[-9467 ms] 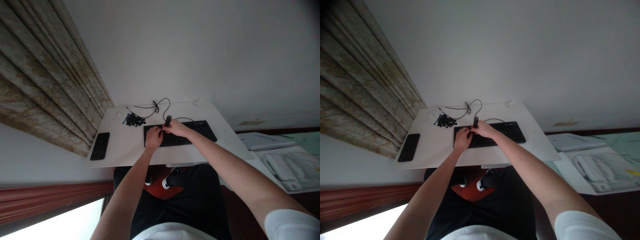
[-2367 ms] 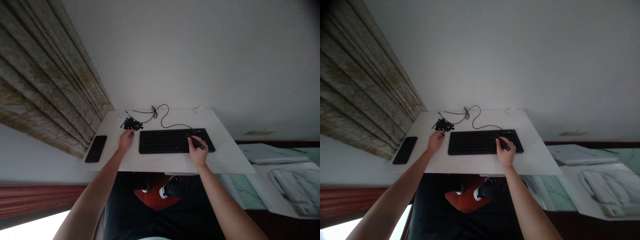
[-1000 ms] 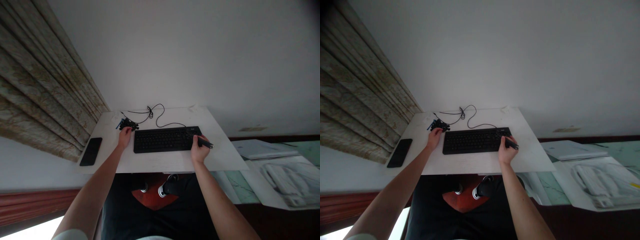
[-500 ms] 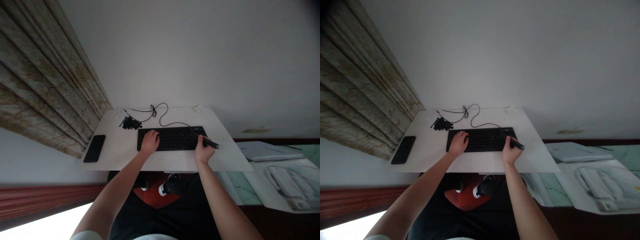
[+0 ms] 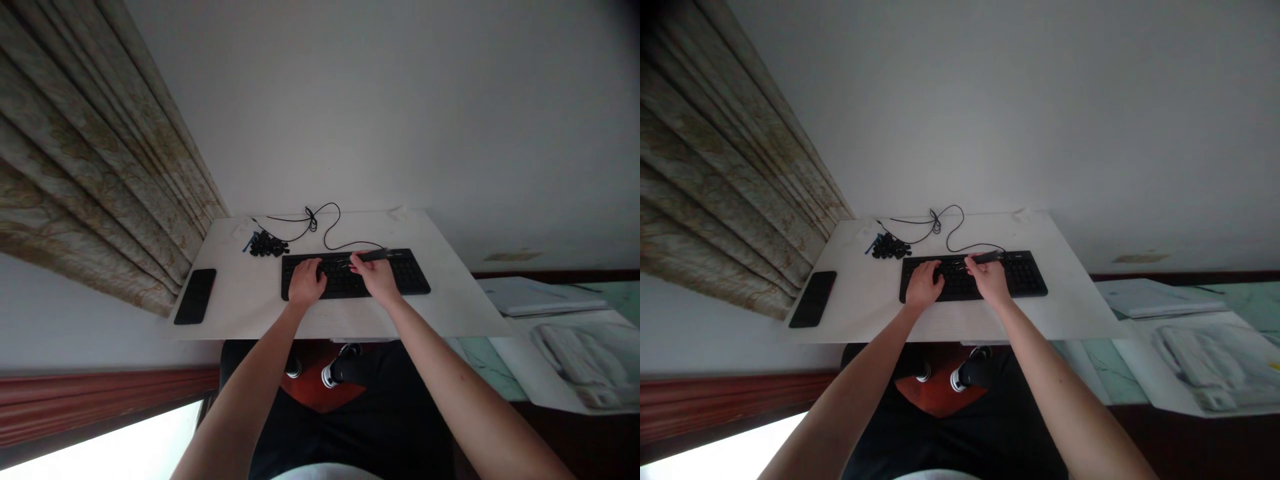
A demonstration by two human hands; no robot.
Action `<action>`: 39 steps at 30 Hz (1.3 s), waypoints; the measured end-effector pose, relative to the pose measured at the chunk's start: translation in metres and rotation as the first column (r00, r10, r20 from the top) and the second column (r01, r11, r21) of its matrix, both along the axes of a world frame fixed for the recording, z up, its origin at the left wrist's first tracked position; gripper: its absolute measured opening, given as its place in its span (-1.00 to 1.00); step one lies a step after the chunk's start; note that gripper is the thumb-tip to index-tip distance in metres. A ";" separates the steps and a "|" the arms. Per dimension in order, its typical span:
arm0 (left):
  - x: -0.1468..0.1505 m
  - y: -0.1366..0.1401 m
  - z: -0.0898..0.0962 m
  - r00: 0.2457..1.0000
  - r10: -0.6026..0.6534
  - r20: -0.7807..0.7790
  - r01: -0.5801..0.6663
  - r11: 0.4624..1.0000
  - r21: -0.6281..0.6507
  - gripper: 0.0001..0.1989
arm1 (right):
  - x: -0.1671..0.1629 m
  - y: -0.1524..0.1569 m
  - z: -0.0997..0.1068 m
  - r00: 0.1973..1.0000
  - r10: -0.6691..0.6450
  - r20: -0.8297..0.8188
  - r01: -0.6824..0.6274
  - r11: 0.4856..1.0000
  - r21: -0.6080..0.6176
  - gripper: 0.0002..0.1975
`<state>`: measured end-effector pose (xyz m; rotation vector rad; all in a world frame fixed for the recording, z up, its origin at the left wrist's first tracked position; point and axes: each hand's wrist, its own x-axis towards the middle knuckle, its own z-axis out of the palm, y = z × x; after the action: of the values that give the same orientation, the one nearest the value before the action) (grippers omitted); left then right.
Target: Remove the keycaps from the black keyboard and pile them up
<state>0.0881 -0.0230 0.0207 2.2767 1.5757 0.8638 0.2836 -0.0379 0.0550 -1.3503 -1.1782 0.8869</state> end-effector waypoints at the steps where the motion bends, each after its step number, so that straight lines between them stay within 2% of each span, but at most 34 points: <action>1: -0.001 0.000 0.000 1.000 0.005 0.008 -0.005 1.000 -0.006 -0.63 | -0.004 0.008 0.005 0.998 0.068 -0.019 -0.069 0.996 -0.050 -0.63; 4: -0.002 0.001 0.001 1.000 0.007 0.013 -0.007 1.000 -0.017 -0.64 | -0.011 0.028 0.015 0.973 0.232 -0.004 -0.230 0.958 -0.173 -0.73; 6: -0.002 0.002 0.001 1.000 -0.003 -0.004 0.003 1.000 -0.016 -0.68 | -0.012 0.038 0.018 0.952 0.302 0.055 -0.283 0.934 -0.219 -0.80; 9: -0.002 0.003 0.001 0.999 -0.013 -0.040 0.012 1.000 -0.015 -0.72 | -0.014 0.049 0.020 0.930 0.350 0.116 -0.313 0.916 -0.251 -0.85; 14: -0.001 0.004 0.001 0.997 -0.001 -0.071 0.000 1.000 -0.012 -0.72 | -0.019 0.059 0.027 0.915 0.399 0.067 -0.361 0.881 -0.306 -0.85; 17: -0.001 0.004 0.000 0.997 -0.001 -0.083 0.000 1.000 -0.009 -0.71 | -0.022 0.064 0.029 0.895 0.436 0.092 -0.386 0.862 -0.329 -0.84; 23: 0.000 0.004 0.001 0.992 -0.004 -0.123 0.003 1.000 -0.011 -0.68 | -0.023 0.072 0.025 0.850 0.490 0.194 -0.435 0.860 -0.267 -0.84; 28: 0.001 0.005 0.001 0.990 0.004 -0.139 -0.007 1.000 -0.018 -0.70 | -0.026 0.073 0.023 0.830 0.500 0.248 -0.434 0.857 -0.277 -0.86; 32: 0.002 0.006 0.001 0.993 0.006 -0.120 -0.009 1.000 -0.030 -0.76 | -0.026 0.071 0.021 0.856 0.483 0.183 -0.434 0.865 -0.251 -0.86; 35: 0.002 0.007 0.003 0.992 0.010 -0.128 -0.015 0.999 -0.042 -0.81 | -0.024 0.066 0.020 0.878 0.468 0.103 -0.426 0.861 -0.276 -0.87; 37: 0.002 0.007 0.004 0.990 0.010 -0.138 -0.017 0.999 -0.049 -0.83 | -0.023 0.061 0.018 0.876 0.462 0.142 -0.416 0.870 -0.266 -0.87; 39: 0.002 0.006 0.005 0.989 0.009 -0.150 -0.017 0.999 -0.051 -0.84 | -0.024 0.054 0.017 0.862 0.439 0.253 -0.395 0.895 -0.208 -0.86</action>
<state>0.0901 -0.0166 0.0253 2.3447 1.6559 0.6595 0.2594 0.0163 0.0723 -1.4039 -1.7118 1.1253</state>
